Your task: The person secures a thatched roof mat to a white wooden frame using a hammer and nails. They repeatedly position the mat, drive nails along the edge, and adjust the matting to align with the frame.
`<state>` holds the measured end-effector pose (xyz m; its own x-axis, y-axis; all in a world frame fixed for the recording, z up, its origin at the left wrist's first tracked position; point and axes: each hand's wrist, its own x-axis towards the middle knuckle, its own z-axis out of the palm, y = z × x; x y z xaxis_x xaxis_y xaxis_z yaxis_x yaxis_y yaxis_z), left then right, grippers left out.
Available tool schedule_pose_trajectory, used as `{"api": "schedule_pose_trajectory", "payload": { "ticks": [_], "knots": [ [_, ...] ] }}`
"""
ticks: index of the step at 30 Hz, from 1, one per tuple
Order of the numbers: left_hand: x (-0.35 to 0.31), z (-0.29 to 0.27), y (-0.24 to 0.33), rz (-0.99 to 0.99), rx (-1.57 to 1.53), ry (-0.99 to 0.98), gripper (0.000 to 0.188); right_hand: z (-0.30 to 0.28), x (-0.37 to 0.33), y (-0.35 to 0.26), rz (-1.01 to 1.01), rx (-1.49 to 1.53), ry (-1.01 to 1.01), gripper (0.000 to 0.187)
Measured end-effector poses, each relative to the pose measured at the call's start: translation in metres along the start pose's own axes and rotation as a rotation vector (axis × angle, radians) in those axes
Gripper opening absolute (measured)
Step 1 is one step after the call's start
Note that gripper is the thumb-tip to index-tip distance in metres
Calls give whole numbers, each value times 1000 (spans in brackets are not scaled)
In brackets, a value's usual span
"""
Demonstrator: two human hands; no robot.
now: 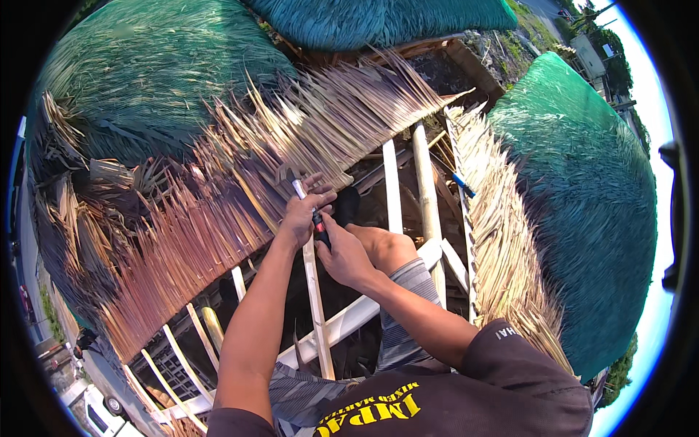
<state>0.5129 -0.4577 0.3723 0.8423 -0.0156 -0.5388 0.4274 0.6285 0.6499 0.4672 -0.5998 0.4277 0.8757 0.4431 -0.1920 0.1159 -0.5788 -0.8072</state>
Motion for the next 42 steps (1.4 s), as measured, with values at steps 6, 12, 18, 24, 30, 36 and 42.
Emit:
{"api": "schedule_pose_trajectory", "payload": {
  "ticks": [6,12,18,24,30,36,42],
  "knots": [
    [4,118,-55,-257,304,36,61,-115,-42,74,-157,-13,98,33],
    [83,168,-95,-351,491,-115,61,-197,35,234,298,1,377,31],
    [171,190,-173,-452,305,97,63,-252,116,407,652,-489,315,30],
    [206,166,-229,-467,212,227,62,-253,139,511,747,-831,90,29],
    [211,155,-249,-440,195,241,61,-266,139,510,756,-824,22,28],
    [237,146,-232,-349,269,194,59,-295,73,414,724,-503,100,27],
    [288,96,-207,-172,617,219,48,-197,98,378,425,-13,146,36]
  ]
}}
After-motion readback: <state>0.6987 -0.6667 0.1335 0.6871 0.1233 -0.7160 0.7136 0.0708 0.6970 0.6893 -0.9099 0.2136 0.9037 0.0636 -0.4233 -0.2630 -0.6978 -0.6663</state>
